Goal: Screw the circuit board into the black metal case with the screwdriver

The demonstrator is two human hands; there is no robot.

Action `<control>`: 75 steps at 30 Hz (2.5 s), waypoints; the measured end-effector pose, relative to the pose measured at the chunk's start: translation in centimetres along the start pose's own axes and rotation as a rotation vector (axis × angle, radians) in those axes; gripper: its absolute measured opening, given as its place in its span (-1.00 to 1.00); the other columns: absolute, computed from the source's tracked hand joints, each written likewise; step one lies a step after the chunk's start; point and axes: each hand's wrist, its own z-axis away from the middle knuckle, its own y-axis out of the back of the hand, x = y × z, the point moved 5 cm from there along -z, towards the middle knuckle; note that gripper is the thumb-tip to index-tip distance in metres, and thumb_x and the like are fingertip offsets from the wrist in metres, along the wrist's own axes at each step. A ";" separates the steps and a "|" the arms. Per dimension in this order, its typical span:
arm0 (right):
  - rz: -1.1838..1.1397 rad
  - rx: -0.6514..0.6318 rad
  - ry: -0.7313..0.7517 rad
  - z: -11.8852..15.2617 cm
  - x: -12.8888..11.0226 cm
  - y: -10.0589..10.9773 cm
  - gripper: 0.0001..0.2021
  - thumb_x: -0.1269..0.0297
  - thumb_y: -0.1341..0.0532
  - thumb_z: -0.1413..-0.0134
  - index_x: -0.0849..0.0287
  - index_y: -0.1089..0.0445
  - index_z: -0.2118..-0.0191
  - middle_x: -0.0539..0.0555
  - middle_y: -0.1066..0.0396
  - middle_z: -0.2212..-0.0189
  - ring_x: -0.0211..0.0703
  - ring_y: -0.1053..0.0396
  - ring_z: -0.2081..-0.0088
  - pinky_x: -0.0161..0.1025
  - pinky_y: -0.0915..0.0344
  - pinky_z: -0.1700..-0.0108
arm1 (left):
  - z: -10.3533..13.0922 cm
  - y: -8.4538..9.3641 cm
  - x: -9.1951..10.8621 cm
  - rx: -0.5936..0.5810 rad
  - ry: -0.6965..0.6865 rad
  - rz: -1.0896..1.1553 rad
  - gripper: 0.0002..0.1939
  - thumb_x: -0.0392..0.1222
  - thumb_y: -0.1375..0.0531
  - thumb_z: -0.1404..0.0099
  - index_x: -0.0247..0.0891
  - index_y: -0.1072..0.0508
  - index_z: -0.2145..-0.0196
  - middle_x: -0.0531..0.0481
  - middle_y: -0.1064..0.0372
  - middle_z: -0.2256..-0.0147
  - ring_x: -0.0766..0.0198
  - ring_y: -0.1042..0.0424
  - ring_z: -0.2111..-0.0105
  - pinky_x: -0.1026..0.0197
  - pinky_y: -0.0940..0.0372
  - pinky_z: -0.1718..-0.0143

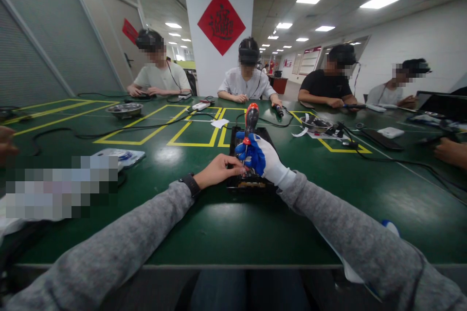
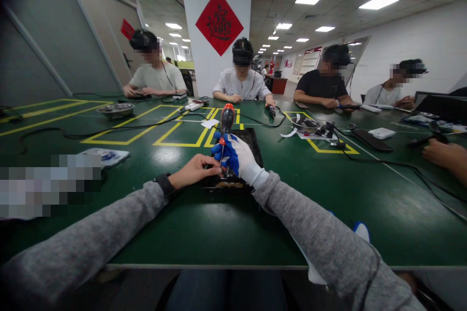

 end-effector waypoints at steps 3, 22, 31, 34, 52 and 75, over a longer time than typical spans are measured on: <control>0.024 0.015 0.045 0.2 -0.2 -0.1 -0.72 0.17 -0.07 -0.13 0.18 -0.28 0.09 0.03 -0.42 0.48 -0.28 -0.40 0.50 -0.40 -0.29 0.59 | -0.1 0.0 -0.2 0.074 0.010 -0.034 -0.69 -0.01 -0.25 -0.06 -0.38 -0.47 0.46 -0.03 -0.44 0.45 0.33 -0.36 0.43 0.29 -0.22 0.33; 0.061 0.045 0.132 0.5 -0.5 -0.1 -0.73 0.17 -0.10 -0.10 0.14 -0.30 0.10 0.03 -0.44 0.44 -0.30 -0.41 0.49 -0.38 -0.34 0.52 | -0.1 0.1 -0.4 0.084 -0.003 -0.025 -0.69 -0.01 -0.24 -0.07 -0.37 -0.39 0.49 0.06 -0.32 0.52 0.40 -0.27 0.49 0.33 -0.18 0.39; 0.063 -0.042 -0.021 0.1 -0.2 0.0 -0.67 0.10 -0.11 -0.09 0.18 -0.30 0.09 0.04 -0.43 0.43 -0.26 -0.40 0.48 -0.35 -0.34 0.54 | 0.0 -0.1 -0.3 -0.011 0.000 -0.002 -0.68 -0.01 -0.16 -0.17 -0.38 -0.46 0.41 -0.11 -0.45 0.33 0.24 -0.39 0.29 0.26 -0.25 0.25; 0.089 -0.037 0.018 0.3 -0.4 0.1 -0.72 0.14 -0.15 -0.05 0.15 -0.29 0.12 0.03 -0.44 0.42 -0.26 -0.40 0.47 -0.33 -0.35 0.53 | -0.1 -0.1 -0.4 -0.006 0.010 -0.021 -0.67 0.01 -0.15 -0.17 -0.37 -0.47 0.39 -0.08 -0.45 0.35 0.26 -0.39 0.31 0.27 -0.25 0.28; -0.028 -0.036 -0.064 0.1 -0.4 0.2 -0.71 0.14 -0.05 -0.15 0.18 -0.31 0.10 0.03 -0.44 0.41 -0.33 -0.37 0.51 -0.41 -0.29 0.56 | -0.1 -0.3 -0.2 -0.031 -0.019 0.066 -0.69 -0.01 -0.14 -0.17 -0.38 -0.41 0.39 -0.08 -0.41 0.37 0.30 -0.35 0.36 0.25 -0.23 0.29; 0.035 -0.031 0.020 0.5 -0.2 0.1 -0.73 0.18 -0.15 -0.08 0.16 -0.33 0.11 0.04 -0.45 0.41 -0.29 -0.41 0.45 -0.38 -0.33 0.53 | -0.1 0.2 -0.3 0.017 -0.010 -0.044 -0.72 -0.05 -0.26 -0.05 -0.37 -0.41 0.50 0.02 -0.36 0.50 0.35 -0.31 0.44 0.30 -0.20 0.33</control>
